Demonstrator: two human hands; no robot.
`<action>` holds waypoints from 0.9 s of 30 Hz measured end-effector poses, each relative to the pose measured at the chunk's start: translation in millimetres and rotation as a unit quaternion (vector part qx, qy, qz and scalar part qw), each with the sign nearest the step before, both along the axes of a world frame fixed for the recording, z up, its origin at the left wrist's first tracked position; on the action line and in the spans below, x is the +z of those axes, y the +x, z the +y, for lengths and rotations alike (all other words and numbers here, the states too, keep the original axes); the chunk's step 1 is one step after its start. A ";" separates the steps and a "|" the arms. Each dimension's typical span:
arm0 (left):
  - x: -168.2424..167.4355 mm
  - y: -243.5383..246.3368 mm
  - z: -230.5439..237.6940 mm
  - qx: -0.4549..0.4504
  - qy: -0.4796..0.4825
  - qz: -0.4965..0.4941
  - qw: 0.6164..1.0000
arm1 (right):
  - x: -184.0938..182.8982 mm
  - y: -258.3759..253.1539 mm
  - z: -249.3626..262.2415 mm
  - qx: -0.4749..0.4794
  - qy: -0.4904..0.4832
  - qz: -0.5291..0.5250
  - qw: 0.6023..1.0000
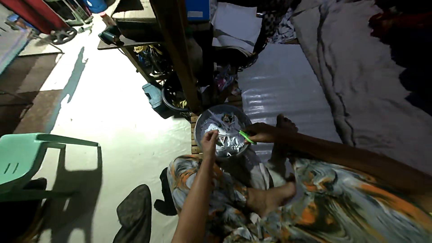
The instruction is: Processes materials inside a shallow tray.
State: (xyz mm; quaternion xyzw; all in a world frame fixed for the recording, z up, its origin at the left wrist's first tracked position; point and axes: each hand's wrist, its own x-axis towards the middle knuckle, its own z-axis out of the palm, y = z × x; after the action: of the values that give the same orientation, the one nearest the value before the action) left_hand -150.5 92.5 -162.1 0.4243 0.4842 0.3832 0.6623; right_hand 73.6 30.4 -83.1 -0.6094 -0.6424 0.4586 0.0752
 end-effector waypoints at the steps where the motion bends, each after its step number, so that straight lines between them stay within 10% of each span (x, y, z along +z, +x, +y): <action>1: -1.4 -4.8 3.9 0.012 0.054 0.038 0.998 | 1.2 0.3 0.1 -0.001 0.002 -0.001 1.000; 7: 7.9 -36.3 25.9 -0.048 0.234 0.315 0.919 | -1.2 6.0 -4.3 -0.005 0.019 0.010 1.000; 16: -0.8 -1.5 24.1 -0.343 0.182 0.535 0.750 | -18.1 17.4 -5.0 0.023 0.037 0.025 0.999; 19: 0.9 1.6 22.9 -0.339 0.174 0.536 0.753 | -15.7 18.4 -5.8 0.021 0.041 0.024 0.999; 27: 10.4 -21.1 2.0 -0.174 0.238 0.300 0.907 | -16.2 18.5 -4.2 0.019 0.078 0.031 0.996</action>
State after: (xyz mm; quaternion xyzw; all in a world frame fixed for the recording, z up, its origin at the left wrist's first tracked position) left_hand -171.6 94.5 -151.8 0.7417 0.4735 0.2203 0.4210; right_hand 92.1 26.2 -99.4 -0.5746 -0.6852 0.4271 0.1338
